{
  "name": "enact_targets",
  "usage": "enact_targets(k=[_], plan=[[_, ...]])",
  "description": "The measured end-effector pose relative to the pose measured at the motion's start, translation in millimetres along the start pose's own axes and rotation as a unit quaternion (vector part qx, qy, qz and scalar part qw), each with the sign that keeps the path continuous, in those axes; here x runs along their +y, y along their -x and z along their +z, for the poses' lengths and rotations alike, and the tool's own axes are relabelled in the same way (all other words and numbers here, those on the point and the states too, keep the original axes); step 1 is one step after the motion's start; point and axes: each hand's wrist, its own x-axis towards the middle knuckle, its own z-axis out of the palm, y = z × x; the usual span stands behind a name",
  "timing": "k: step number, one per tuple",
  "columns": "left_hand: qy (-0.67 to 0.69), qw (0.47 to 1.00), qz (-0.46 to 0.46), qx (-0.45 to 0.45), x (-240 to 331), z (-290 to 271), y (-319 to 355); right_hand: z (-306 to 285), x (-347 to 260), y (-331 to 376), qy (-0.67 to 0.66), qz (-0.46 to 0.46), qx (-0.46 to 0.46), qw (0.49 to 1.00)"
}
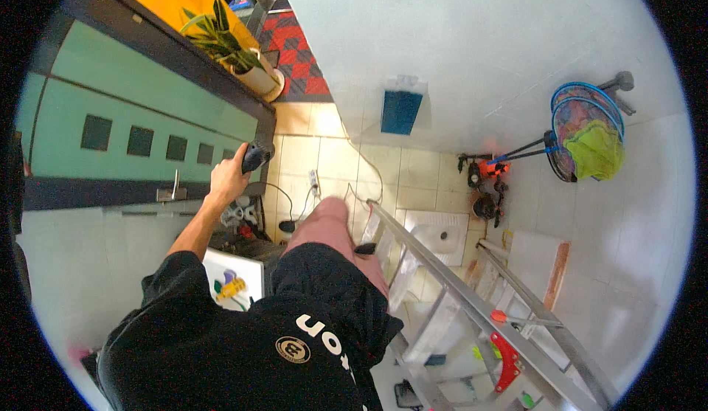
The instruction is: The person drills holes in a white wall, retrieves metal wall anchors and a hammer, then hammers the anchors into the pre-drilled holes. The person moves between a workshop area and the wall, handling tools and anchors throughout.
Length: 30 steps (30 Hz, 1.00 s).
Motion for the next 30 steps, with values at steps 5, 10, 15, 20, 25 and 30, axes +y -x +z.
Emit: enact_targets(k=[5,10,15,20,25,30], plan=[[0.206,0.973,-0.104,0.025,-71.8,59.2,-68.2,71.1,-60.3,-28.3,0.008,-0.060,-0.005,0.998],[0.283,0.950,-0.130,-0.019,-105.3,131.5,-103.9,146.1,-137.4,-55.1,0.036,-0.133,-0.026,0.990],[0.327,0.928,-0.179,0.001,-124.3,160.2,-86.5,218.8,-207.6,-64.4,0.062,-0.220,-0.166,0.959],[0.352,0.897,-0.268,0.004,-157.9,130.0,-96.1,363.5,-256.3,-44.7,-0.012,-0.165,-0.383,0.909],[0.378,0.879,-0.281,0.071,-187.8,99.3,-131.2,460.9,-375.5,-27.1,-0.057,-0.263,-0.511,0.817],[0.390,0.872,-0.242,0.173,-193.0,78.4,-203.6,527.3,-458.2,-77.6,-0.042,-0.347,-0.520,0.779]])
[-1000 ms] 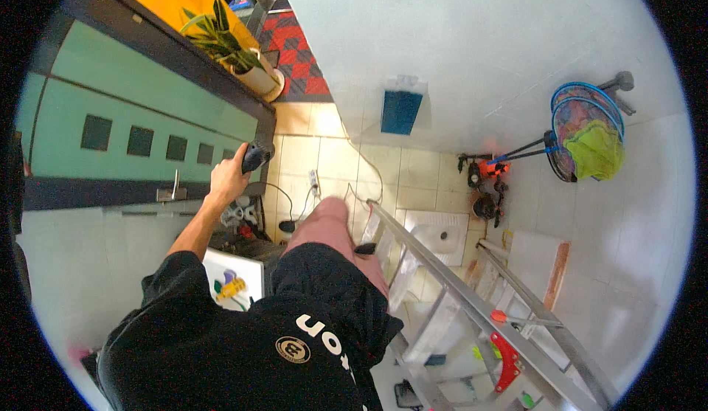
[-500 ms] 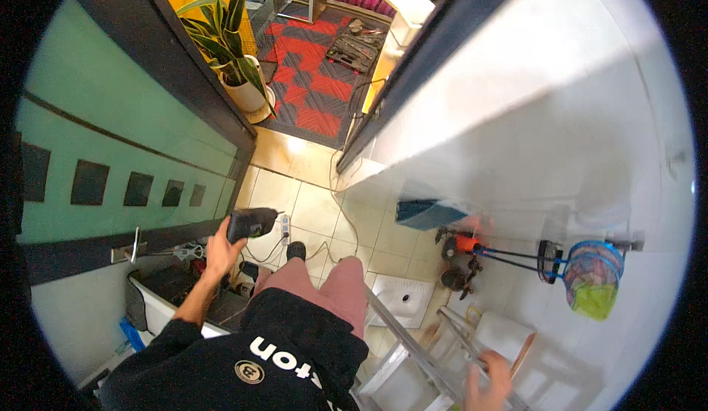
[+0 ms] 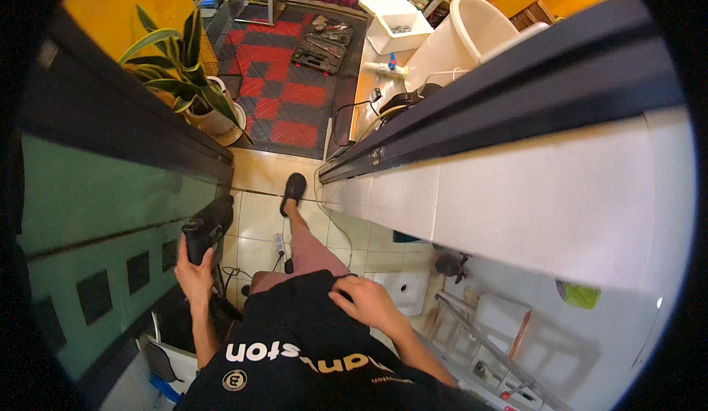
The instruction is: The person drills holes in a white wall, retrieves metal wall anchors and a hammer, then hammers the anchors into the pre-drilled holes. The person moves between a workshop area and the wall, handling tools and anchors throughout.
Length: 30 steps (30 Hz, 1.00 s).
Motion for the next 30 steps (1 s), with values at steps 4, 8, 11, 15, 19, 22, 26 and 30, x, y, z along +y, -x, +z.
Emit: enact_targets(k=[4,8,11,15,19,22,26,30], plan=[[-0.023,0.999,0.034,0.009,65.3,22.5,-76.7,-21.5,3.3,-94.5,-0.027,-0.047,0.006,0.999],[-0.016,0.996,0.085,0.003,110.0,51.7,-169.3,-51.4,-20.1,-169.4,-0.001,-0.054,0.023,0.998],[-0.004,0.999,0.009,-0.038,150.7,74.3,-236.9,-92.9,-43.7,-205.6,-0.080,-0.020,0.063,0.995],[0.032,0.997,0.068,-0.031,194.9,122.4,-320.0,-131.1,-44.2,-254.5,-0.074,0.039,0.108,0.991],[0.044,0.990,0.097,-0.086,230.2,164.7,-403.9,-151.2,-24.3,-313.7,-0.131,0.084,0.141,0.978],[0.019,0.990,0.109,-0.093,266.3,190.7,-466.6,-181.2,-17.2,-380.7,-0.101,0.105,0.229,0.963],[0.005,0.984,0.145,-0.100,300.2,240.0,-539.8,-230.3,-6.0,-458.3,-0.080,0.145,0.369,0.915],[0.060,0.993,0.023,-0.102,346.1,266.5,-599.4,-315.2,14.3,-514.0,-0.123,0.242,0.471,0.839]])
